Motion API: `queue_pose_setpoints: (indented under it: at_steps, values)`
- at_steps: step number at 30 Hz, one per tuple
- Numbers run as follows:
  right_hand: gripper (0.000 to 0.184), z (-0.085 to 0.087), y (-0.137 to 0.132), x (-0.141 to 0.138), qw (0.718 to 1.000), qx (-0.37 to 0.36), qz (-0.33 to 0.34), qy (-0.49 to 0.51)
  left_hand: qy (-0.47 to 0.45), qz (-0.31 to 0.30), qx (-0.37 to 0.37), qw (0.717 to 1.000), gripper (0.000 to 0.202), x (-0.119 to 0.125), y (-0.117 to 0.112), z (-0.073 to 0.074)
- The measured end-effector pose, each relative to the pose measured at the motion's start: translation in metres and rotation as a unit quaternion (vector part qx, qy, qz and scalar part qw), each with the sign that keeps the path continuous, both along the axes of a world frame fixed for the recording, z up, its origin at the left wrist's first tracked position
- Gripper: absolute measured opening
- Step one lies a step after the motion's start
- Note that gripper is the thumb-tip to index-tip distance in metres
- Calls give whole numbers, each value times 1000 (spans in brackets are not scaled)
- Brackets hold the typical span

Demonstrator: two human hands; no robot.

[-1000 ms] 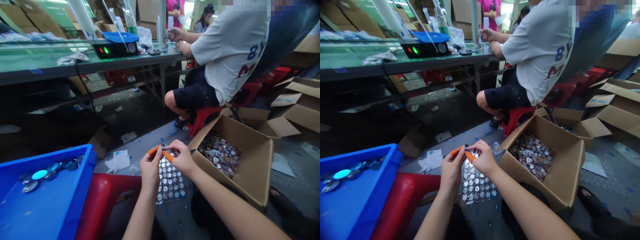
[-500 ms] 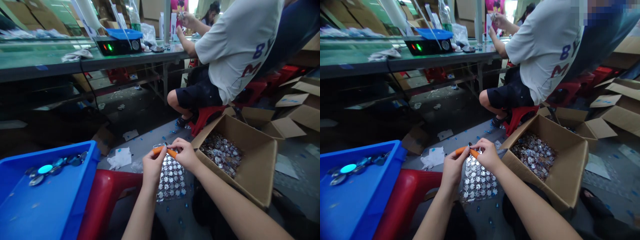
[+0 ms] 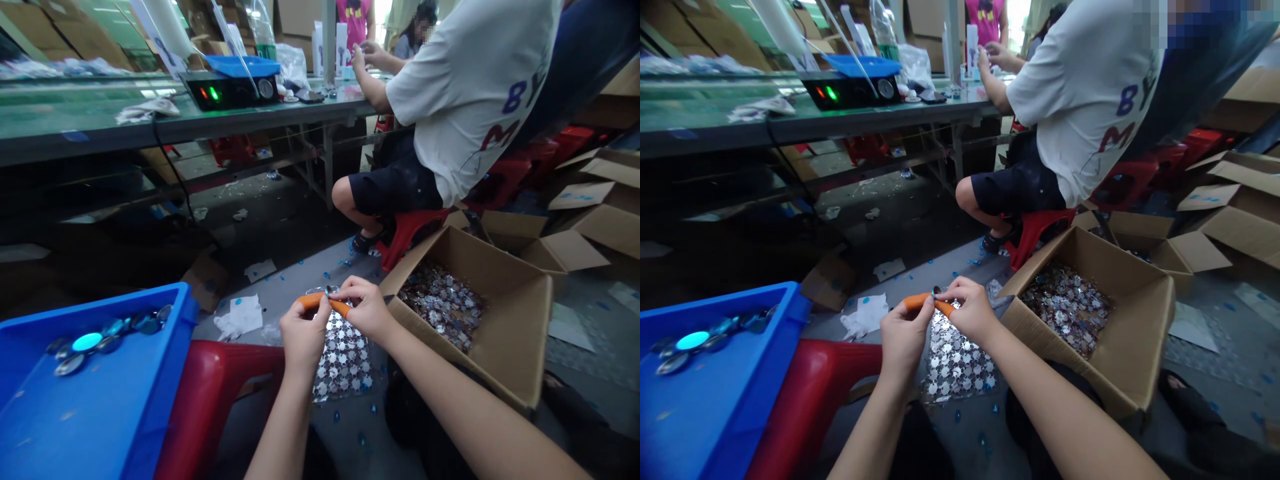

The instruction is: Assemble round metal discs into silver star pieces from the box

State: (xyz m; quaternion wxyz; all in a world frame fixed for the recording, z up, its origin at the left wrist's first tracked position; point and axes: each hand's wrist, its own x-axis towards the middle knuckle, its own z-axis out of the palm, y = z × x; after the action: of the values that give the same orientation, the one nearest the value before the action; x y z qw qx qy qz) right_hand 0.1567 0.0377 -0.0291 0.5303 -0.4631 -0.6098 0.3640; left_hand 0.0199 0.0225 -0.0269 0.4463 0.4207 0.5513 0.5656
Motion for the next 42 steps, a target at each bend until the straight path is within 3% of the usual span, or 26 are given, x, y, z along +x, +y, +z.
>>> queue_pose_setpoints:
  at_steps: [6,11,21,28,33,42]
  values:
    - [10,0,2,0,1000,-6,-16,23,-41,-20,-14,999,35,2,1,-1]
    - [10,2,1,0,1000,20,-6,-3,-66,7,-25,997,35,4,2,-7]
    - [12,2,-1,-2,998,49,-1,-33,-17,30,9,999,27,2,1,-7]
    - [15,2,2,1,999,45,-12,-6,-90,9,-24,996,35,6,4,-9]
    - [14,5,2,2,997,67,-5,-35,-127,15,-17,992,30,6,7,-14]
    - [14,3,1,0,995,84,-3,-56,-39,27,12,999,26,4,1,-8]
